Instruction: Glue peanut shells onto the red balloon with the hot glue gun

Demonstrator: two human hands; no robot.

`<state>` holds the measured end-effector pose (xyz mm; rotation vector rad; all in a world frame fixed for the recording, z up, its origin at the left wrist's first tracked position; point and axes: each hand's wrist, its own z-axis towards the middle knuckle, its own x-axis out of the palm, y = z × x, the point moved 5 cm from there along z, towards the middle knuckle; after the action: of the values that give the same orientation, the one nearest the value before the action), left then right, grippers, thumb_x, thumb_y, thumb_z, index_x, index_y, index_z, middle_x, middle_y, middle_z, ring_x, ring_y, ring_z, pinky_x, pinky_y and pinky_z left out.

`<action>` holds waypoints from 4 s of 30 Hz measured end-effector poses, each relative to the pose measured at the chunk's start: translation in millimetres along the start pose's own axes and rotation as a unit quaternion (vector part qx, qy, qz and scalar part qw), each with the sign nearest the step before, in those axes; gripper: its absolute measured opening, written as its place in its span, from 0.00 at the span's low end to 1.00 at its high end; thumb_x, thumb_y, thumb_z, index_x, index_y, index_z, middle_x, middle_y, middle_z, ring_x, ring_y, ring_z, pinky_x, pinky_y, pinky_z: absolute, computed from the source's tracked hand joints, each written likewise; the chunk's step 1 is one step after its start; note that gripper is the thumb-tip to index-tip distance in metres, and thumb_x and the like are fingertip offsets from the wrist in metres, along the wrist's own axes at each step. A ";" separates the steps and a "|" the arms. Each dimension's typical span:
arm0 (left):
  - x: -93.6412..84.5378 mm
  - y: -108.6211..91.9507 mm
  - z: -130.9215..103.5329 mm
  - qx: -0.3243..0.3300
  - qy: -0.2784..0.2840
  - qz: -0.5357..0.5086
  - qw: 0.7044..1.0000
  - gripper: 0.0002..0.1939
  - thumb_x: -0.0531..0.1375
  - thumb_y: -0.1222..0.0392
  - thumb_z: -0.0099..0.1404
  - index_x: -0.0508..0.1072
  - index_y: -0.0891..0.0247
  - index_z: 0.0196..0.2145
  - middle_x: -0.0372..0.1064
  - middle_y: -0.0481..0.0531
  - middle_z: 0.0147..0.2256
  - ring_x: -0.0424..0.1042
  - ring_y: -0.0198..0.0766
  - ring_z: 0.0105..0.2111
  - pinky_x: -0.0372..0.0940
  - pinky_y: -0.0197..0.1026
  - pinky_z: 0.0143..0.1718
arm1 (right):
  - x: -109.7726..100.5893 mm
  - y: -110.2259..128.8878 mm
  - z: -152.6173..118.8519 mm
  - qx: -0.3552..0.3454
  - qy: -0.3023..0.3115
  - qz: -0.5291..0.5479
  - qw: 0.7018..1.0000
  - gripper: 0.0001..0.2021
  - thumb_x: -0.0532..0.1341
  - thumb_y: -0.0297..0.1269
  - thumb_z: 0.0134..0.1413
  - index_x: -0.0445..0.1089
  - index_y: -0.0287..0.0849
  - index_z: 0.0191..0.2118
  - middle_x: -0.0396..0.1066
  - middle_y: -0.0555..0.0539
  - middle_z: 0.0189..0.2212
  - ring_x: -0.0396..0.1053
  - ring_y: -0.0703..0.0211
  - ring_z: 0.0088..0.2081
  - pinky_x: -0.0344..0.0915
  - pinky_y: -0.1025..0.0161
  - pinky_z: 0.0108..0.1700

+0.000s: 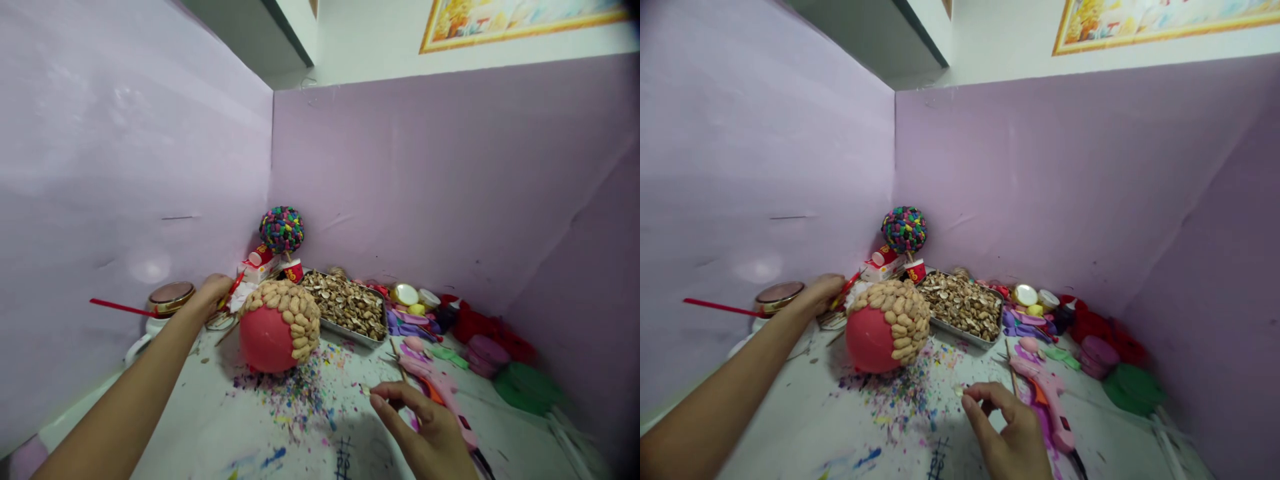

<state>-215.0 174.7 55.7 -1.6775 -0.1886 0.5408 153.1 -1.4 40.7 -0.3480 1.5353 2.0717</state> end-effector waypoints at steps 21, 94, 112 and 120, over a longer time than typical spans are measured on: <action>27.9 -54.6 -197.4 0.194 0.337 -0.125 0.913 0.17 0.58 0.57 0.51 0.65 0.61 0.40 0.61 0.44 0.19 0.60 0.32 0.18 0.56 0.34 0.19 | -3.0 -8.3 2.8 -0.026 0.017 -0.078 0.996 0.12 0.58 0.48 0.47 0.73 0.47 0.26 0.76 0.51 0.25 0.73 0.57 0.30 0.68 0.68 0.32; 107.2 53.2 -209.1 0.253 0.338 0.406 0.811 0.10 0.52 0.66 0.49 0.71 0.61 0.28 0.72 0.57 0.28 0.70 0.43 0.27 0.55 0.37 0.23 | 54.1 6.4 44.8 -0.072 0.183 -0.027 0.980 0.08 0.58 0.35 0.48 0.72 0.42 0.23 0.73 0.47 0.25 0.68 0.53 0.33 0.60 0.61 0.38; 123.6 37.7 -247.7 0.246 0.371 0.464 0.766 0.23 0.53 0.68 0.50 0.67 0.65 0.46 0.72 0.64 0.37 0.72 0.55 0.36 0.66 0.51 0.34 | 16.3 -28.3 9.9 0.210 -0.006 0.266 0.941 0.18 0.68 0.50 0.31 0.74 0.39 0.26 0.66 0.52 0.21 0.62 0.62 0.27 0.62 0.66 0.31; 120.6 33.1 -254.3 0.280 0.361 0.426 0.781 0.13 0.52 0.63 0.55 0.72 0.62 0.37 0.72 0.60 0.35 0.71 0.53 0.36 0.63 0.51 0.36 | 40.7 -20.7 -6.4 0.288 0.023 0.422 0.859 0.16 0.71 0.43 0.29 0.74 0.38 0.26 0.70 0.51 0.20 0.64 0.69 0.22 0.61 0.70 0.27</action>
<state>-0.7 -6.7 17.0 -1.1829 1.2430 0.4858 130.3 7.6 1.6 0.6192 2.5357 1.9931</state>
